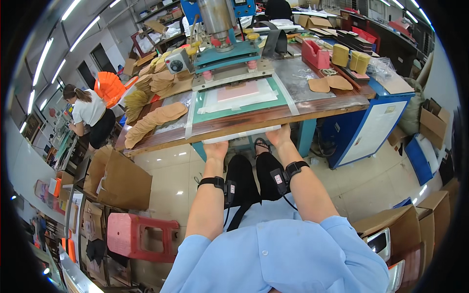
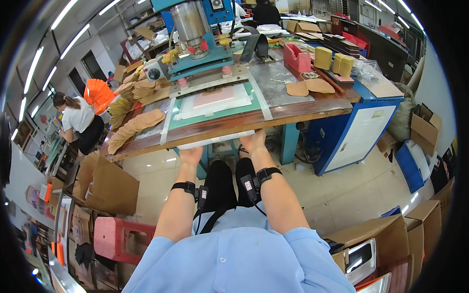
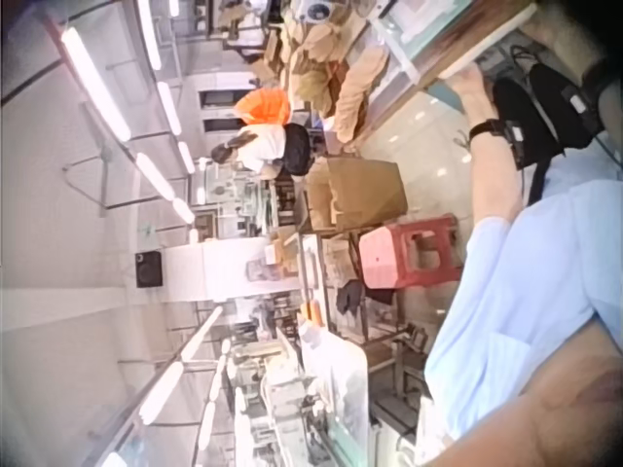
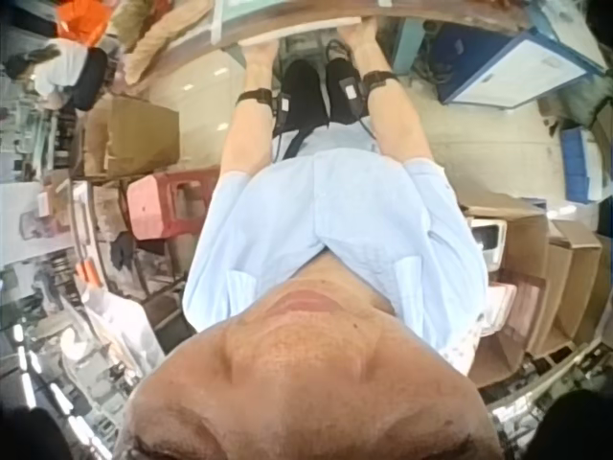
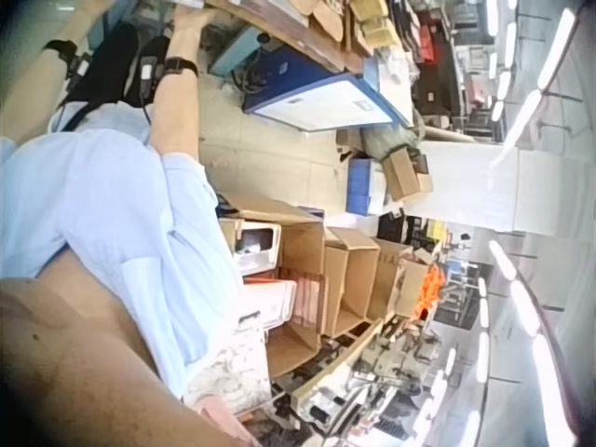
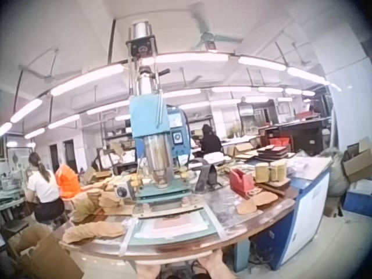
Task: Operating a heat-stamping press to emboss logos onto leather components.
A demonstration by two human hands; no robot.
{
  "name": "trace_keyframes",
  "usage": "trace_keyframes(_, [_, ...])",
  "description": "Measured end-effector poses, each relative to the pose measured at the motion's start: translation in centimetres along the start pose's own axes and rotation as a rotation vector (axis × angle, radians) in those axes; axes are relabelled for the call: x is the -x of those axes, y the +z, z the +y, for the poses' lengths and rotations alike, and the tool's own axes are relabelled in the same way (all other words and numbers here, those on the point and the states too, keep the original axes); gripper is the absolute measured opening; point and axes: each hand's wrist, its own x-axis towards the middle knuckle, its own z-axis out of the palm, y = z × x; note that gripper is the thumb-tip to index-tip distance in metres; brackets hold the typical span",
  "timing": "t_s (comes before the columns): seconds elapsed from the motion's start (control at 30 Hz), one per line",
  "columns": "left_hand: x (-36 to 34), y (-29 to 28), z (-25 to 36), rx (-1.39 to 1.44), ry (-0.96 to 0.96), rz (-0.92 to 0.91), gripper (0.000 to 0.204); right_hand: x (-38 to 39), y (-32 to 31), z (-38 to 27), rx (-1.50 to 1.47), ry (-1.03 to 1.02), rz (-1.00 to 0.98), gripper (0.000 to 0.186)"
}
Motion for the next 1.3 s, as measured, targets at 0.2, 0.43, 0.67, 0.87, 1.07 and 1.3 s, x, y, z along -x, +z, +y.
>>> trace_keyframes(0.2, [-0.3, 0.1, -0.2, -0.008, -0.008, 0.012, 0.041, 0.0, 0.3, 0.0, 0.003, 0.011, 0.002, 0.047])
trace_keyframes(0.43, [-1.3, -0.9, 0.2, -0.029, -0.003, -0.020, 0.042, -0.1, 0.5, 0.2, -0.049, -0.001, -0.024, 0.048])
trace_keyframes(0.67, [-0.6, 0.0, -0.1, -0.051, -0.020, -0.010, 0.043, 0.4, 0.9, 0.1, -0.061, 0.009, 0.031, 0.045])
trace_keyframes(0.87, [-1.2, -1.2, 0.3, -0.068, -0.031, -0.098, 0.043, 0.4, 0.6, 0.1, -0.046, 0.023, 0.045, 0.046])
trace_keyframes(1.07, [-1.2, -1.6, 0.4, -0.106, -0.041, -0.129, 0.042, 0.5, 0.7, 0.1, -0.066, 0.025, 0.037, 0.046])
trace_keyframes(1.3, [-3.2, -4.0, 0.9, -0.115, -0.031, -0.185, 0.043, 0.5, 0.6, 0.0, -0.058, 0.026, 0.020, 0.044])
